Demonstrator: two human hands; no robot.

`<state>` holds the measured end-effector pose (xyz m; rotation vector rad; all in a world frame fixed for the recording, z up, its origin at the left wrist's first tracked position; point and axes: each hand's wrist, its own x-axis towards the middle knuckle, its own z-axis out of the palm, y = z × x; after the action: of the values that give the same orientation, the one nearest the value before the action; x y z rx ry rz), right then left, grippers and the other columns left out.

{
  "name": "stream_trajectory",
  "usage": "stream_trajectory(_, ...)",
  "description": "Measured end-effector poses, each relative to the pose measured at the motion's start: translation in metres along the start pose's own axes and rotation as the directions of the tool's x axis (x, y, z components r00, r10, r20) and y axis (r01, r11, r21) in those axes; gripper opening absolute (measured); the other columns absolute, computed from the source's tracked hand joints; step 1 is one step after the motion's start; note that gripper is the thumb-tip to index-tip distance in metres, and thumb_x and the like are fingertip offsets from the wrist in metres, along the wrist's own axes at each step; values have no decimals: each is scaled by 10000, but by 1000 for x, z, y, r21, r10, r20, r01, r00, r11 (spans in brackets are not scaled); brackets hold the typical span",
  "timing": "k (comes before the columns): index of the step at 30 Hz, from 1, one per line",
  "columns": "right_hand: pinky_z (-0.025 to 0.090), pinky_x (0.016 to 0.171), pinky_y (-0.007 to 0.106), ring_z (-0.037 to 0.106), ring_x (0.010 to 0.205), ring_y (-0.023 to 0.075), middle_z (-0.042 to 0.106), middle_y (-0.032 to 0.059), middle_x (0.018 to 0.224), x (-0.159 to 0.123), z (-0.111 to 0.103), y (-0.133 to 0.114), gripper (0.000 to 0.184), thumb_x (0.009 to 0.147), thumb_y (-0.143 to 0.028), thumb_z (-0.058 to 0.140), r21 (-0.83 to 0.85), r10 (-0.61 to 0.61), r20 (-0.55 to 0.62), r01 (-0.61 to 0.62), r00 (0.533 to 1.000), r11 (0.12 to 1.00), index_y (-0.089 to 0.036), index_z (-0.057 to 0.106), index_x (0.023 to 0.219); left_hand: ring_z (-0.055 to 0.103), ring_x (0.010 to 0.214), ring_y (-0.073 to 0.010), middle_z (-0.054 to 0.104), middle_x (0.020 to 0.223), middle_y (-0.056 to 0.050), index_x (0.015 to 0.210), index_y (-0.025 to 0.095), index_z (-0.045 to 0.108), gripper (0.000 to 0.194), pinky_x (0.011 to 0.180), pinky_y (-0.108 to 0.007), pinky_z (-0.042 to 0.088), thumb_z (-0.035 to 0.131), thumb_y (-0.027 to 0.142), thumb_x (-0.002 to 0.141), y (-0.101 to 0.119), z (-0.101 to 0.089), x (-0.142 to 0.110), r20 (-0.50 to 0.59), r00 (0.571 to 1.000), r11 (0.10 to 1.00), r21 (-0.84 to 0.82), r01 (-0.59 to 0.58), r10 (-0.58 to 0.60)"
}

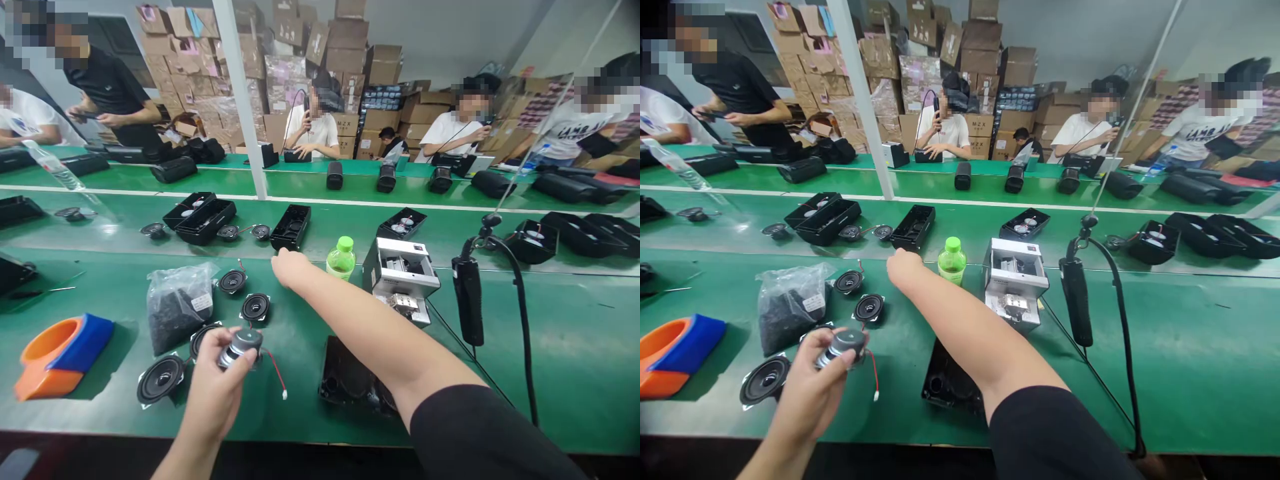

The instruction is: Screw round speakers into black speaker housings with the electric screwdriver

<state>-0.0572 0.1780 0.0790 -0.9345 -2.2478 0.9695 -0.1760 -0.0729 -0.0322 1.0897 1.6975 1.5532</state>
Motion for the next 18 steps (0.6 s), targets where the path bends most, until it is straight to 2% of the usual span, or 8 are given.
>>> stream_trajectory(2, 781, 1182, 535, 870, 1352, 302, 824, 143, 1617, -14, -13, -16, 459, 1222, -457, 900, -56, -32, 68, 36, 997, 998, -166, 819, 1569, 946, 1125, -338, 879, 1282, -71, 1565, 404, 674, 671, 943, -516, 803, 881, 712, 1006, -16, 12, -19, 14, 1000, 998, 55, 26, -26)
stream_trajectory(4, 769, 1214, 496, 857, 1371, 300, 840, 114, 1546, -43, -37, -31, 452, 1113, -266, 990, -58, -104, 107, 111, 989, 992, -179, 816, 1521, 930, 1122, -335, 882, 1293, -80, 1609, 394, 721, 693, 978, -520, 790, 872, 684, 998, -24, 18, -27, 36, 999, 990, 140, 21, -27)
stream_trajectory(6, 694, 1329, 406, 810, 1474, 241, 795, 71, 1630, -90, -69, -41, 672, 1044, -119, 949, 6, -193, 87, 193, 977, 981, -227, 721, 1667, 904, 1173, -350, 879, 1309, -88, 1437, 365, 833, 572, 1059, -543, 769, 895, 676, 962, -26, 17, -27, 72, 997, 973, 230, -15, -2)
stream_trajectory(9, 743, 1181, 422, 872, 1394, 264, 829, 61, 1547, -186, -116, -41, 609, 1009, -305, 1013, 327, -293, -87, 305, 952, 894, -252, 756, 1558, 869, 1196, -386, 871, 1265, -90, 1159, 356, 862, 434, 1109, -577, 743, 904, 718, 924, -26, 4, -27, 136, 989, 937, 338, -93, 50)
stream_trajectory(11, 771, 1068, 466, 912, 1256, 285, 893, 71, 1480, -253, -136, -29, 599, 1021, -515, 1079, 404, -115, -225, 200, 968, 893, -309, 770, 1491, 858, 1193, -405, 876, 1247, -90, 1134, 373, 850, 435, 1123, -604, 733, 894, 748, 918, -27, -8, -30, 169, 983, 905, 402, -140, 77)
stream_trajectory(13, 803, 978, 500, 950, 1159, 316, 931, 111, 1462, -311, -143, -9, 665, 975, -665, 1119, 460, 98, -369, 90, 924, 883, -349, 740, 1422, 861, 1184, -427, 897, 1259, -90, 1137, 388, 829, 425, 1126, -640, 726, 901, 735, 902, -28, -20, -35, 208, 974, 866, 465, -183, 94)
stream_trajectory(16, 805, 908, 450, 948, 1118, 303, 958, 139, 1412, -372, -134, 23, 616, 990, -629, 1109, 475, 282, -445, -43, 850, 879, -356, 686, 1345, 871, 1315, -478, 925, 1411, -101, 1212, 409, 826, 393, 1214, -710, 695, 865, 671, 921, -30, -27, -40, 305, 944, 810, 518, -274, 125)
stream_trajectory(18, 809, 902, 436, 942, 1179, 306, 944, 136, 1436, -397, -122, 40, 521, 1065, -514, 1016, 460, 306, -452, -75, 838, 885, -363, 662, 1416, 855, 1421, -499, 909, 1545, -98, 1398, 461, 869, 459, 1276, -745, 665, 757, 669, 1005, -32, -24, -38, 435, 882, 712, 561, -423, 181)
